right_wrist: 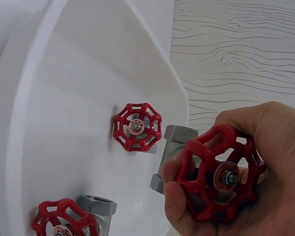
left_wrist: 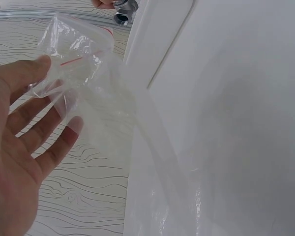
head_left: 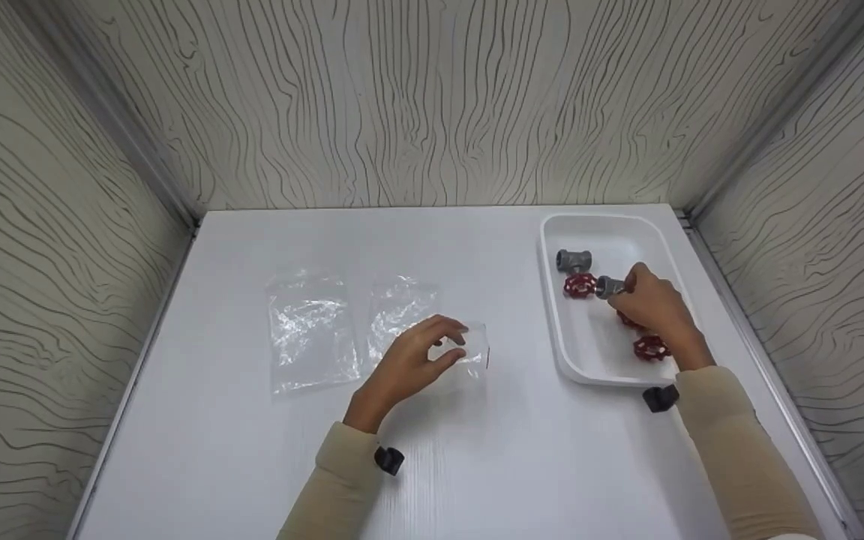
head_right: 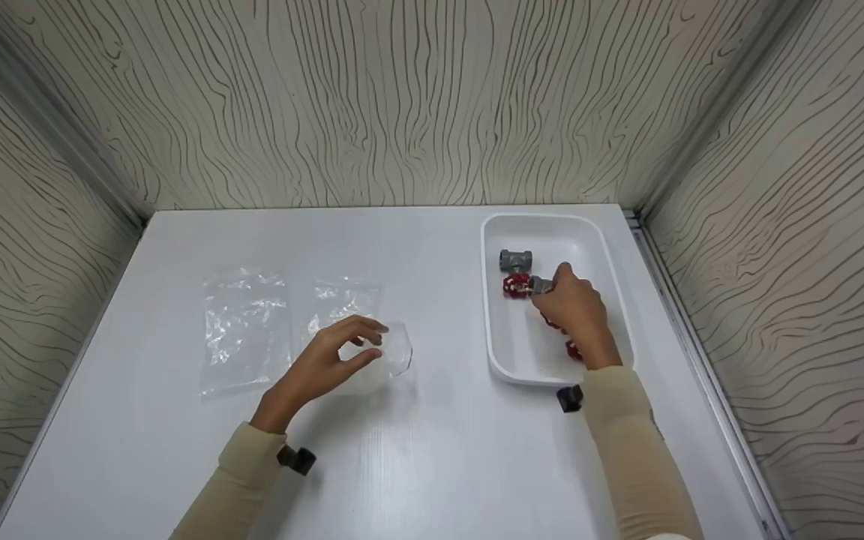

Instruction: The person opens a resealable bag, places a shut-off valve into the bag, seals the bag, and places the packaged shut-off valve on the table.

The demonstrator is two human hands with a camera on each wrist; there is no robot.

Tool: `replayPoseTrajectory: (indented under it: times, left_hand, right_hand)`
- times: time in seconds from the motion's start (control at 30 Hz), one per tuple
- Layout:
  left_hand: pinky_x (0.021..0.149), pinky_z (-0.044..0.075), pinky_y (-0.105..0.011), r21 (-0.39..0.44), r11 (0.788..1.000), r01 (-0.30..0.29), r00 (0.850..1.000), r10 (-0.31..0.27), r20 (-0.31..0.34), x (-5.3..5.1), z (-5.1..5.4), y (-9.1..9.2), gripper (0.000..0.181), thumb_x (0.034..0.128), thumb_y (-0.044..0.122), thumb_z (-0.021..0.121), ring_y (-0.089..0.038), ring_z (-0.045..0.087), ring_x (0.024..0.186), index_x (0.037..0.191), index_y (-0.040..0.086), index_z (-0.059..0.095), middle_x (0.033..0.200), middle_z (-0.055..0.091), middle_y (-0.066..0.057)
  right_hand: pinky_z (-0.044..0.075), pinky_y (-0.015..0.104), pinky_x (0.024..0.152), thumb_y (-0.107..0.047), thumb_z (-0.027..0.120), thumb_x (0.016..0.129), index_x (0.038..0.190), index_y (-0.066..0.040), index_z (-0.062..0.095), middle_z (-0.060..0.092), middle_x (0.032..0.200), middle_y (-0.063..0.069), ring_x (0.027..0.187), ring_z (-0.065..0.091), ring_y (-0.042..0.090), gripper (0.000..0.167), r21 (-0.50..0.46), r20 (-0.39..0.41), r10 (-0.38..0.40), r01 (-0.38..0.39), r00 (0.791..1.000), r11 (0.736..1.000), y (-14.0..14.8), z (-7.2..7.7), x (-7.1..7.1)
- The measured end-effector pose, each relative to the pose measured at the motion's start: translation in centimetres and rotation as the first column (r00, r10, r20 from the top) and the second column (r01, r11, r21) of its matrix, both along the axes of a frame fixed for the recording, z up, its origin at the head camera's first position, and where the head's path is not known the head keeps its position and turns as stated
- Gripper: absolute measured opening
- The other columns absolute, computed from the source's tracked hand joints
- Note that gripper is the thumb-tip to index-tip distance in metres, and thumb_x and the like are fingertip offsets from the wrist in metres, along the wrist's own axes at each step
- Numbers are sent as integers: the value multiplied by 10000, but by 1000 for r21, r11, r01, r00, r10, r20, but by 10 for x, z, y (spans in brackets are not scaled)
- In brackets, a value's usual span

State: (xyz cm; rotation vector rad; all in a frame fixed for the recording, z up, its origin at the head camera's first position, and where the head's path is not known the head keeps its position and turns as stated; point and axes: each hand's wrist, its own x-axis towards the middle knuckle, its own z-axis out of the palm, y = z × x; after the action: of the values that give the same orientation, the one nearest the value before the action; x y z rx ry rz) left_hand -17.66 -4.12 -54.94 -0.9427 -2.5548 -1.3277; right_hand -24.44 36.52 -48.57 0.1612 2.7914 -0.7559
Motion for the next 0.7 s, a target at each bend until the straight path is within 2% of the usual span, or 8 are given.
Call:
replayPoseTrajectory:
  times: [0.13,0.4,0.7]
  left_hand:
    - [945,639,-427,5,1000,-3,1000,3,7,0,1,-2,127,1013,169,752,-180,705,1211,1119,127,697,1317,716,-25]
    - [947,630,-341,11,1000,-9,1000,10,-6,0,3,-4,120,1016,163,748,-165,708,1174,1123,135,699,1304,717,-16]
    - [946,635,-380,12,1000,-11,1000,11,3,-1,5,-4,118,1019,154,743,-170,708,1176,1127,137,700,1301,717,-19]
  right_hand:
    - [513,312,557,-271,644,955,1282,50,485,682,884,140,678,625,215,485,-10,-3,27,-27,1000,1000,-11,8,4]
    - [517,312,547,-222,640,926,1286,9,503,714,872,139,641,638,217,449,-9,-49,85,-86,995,996,-33,19,11]
    - [459,312,522,-193,620,910,1286,-27,518,705,760,67,610,607,200,423,-2,-94,148,-149,985,989,-54,28,21]
